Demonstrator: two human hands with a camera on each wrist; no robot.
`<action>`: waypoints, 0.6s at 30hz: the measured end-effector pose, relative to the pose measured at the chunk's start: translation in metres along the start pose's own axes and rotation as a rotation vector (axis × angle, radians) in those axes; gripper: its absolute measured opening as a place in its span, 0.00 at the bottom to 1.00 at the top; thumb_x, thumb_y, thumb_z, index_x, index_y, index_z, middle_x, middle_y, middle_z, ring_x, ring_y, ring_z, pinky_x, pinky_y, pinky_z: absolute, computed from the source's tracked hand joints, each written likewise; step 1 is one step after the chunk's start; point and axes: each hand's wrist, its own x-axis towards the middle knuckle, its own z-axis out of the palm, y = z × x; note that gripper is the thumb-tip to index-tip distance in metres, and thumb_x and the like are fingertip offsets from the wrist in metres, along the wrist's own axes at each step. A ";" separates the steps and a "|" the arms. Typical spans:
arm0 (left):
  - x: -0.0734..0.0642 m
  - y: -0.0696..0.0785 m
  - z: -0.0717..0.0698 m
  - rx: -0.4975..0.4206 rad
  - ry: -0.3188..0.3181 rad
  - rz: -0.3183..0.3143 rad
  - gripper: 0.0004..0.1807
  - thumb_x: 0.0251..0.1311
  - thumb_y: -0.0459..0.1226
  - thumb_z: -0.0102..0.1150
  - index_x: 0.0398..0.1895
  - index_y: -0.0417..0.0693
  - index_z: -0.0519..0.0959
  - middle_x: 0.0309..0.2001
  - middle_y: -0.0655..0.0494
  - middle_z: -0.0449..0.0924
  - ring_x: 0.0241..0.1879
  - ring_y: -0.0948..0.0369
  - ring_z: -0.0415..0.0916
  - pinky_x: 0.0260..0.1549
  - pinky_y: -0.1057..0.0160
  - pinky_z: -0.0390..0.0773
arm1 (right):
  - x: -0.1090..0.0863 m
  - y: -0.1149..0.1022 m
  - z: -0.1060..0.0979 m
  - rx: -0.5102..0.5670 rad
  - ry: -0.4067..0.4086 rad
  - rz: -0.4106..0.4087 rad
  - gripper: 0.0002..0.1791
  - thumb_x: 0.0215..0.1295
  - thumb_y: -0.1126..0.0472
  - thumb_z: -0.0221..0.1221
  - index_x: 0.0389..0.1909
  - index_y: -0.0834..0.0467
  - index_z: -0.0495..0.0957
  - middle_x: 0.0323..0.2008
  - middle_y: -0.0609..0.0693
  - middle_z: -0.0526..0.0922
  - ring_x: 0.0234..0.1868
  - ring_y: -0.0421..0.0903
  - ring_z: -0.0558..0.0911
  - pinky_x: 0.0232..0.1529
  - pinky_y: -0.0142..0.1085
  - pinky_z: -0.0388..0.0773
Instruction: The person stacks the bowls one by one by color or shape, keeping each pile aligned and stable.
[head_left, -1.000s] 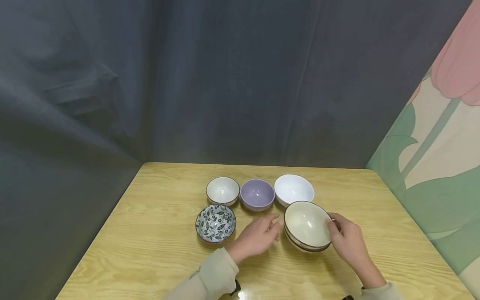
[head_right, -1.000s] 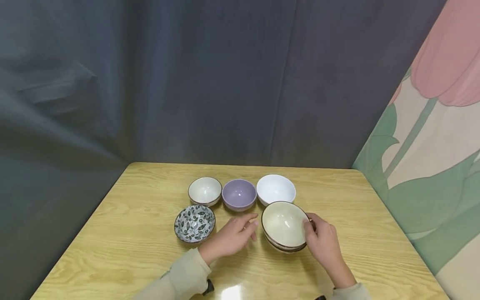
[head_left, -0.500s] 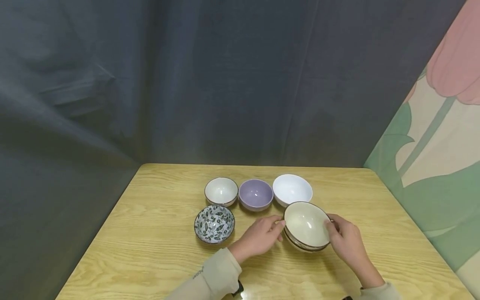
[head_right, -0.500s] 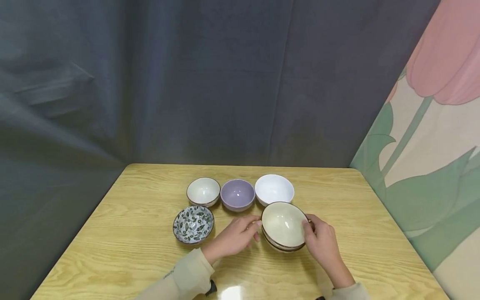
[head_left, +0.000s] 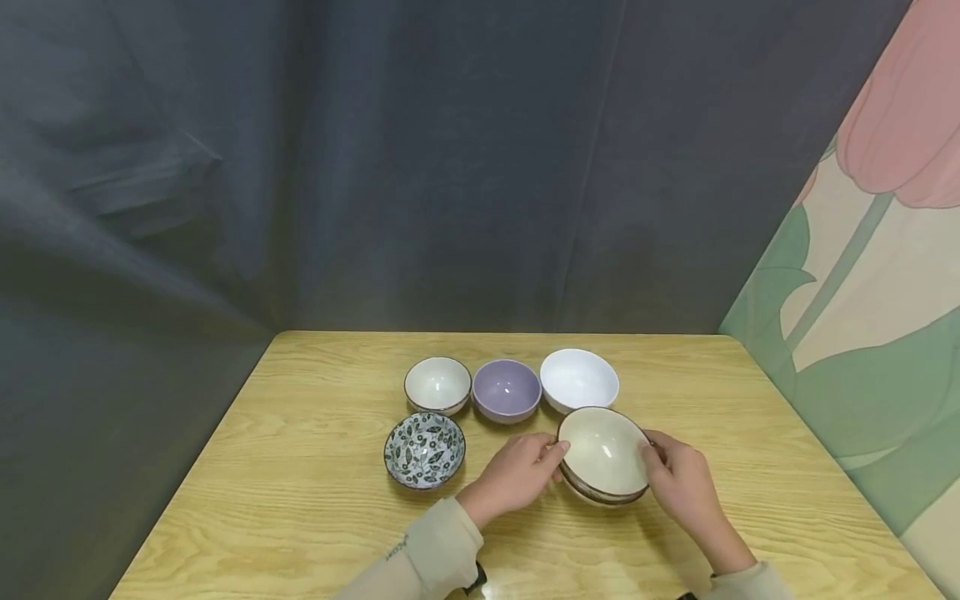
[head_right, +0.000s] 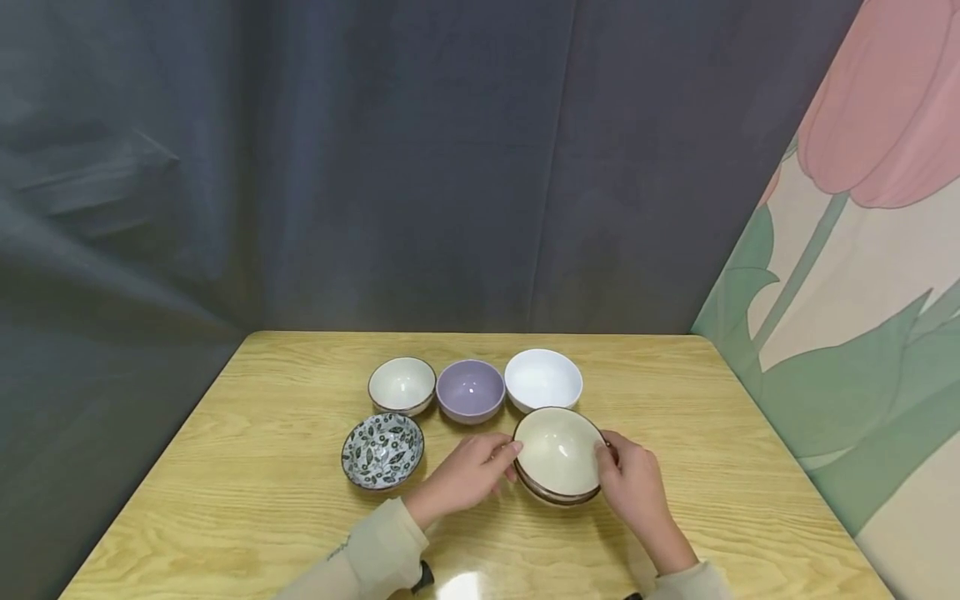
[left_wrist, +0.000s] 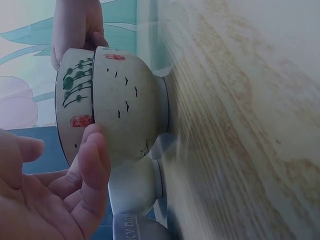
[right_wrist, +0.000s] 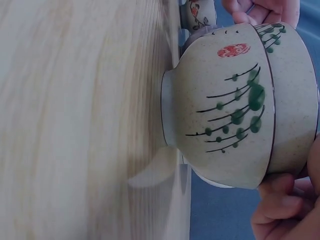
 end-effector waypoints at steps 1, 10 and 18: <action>0.000 0.000 0.000 0.014 0.004 -0.001 0.20 0.77 0.49 0.44 0.39 0.47 0.81 0.27 0.55 0.83 0.17 0.68 0.72 0.21 0.68 0.73 | 0.000 0.000 0.000 -0.001 -0.003 -0.001 0.18 0.75 0.65 0.50 0.53 0.75 0.78 0.35 0.62 0.86 0.29 0.45 0.79 0.25 0.30 0.76; -0.001 0.000 -0.003 0.140 0.022 -0.001 0.17 0.75 0.48 0.48 0.38 0.47 0.81 0.17 0.62 0.77 0.14 0.68 0.71 0.27 0.68 0.72 | 0.000 -0.001 0.005 -0.012 -0.018 -0.010 0.17 0.73 0.66 0.53 0.53 0.76 0.78 0.35 0.63 0.87 0.31 0.46 0.82 0.27 0.31 0.79; 0.000 0.000 -0.003 0.253 0.056 0.000 0.21 0.73 0.46 0.51 0.53 0.38 0.81 0.11 0.62 0.72 0.19 0.66 0.73 0.38 0.64 0.78 | 0.001 -0.001 0.009 -0.017 -0.010 -0.006 0.17 0.71 0.67 0.55 0.51 0.77 0.78 0.32 0.61 0.87 0.25 0.42 0.79 0.23 0.30 0.76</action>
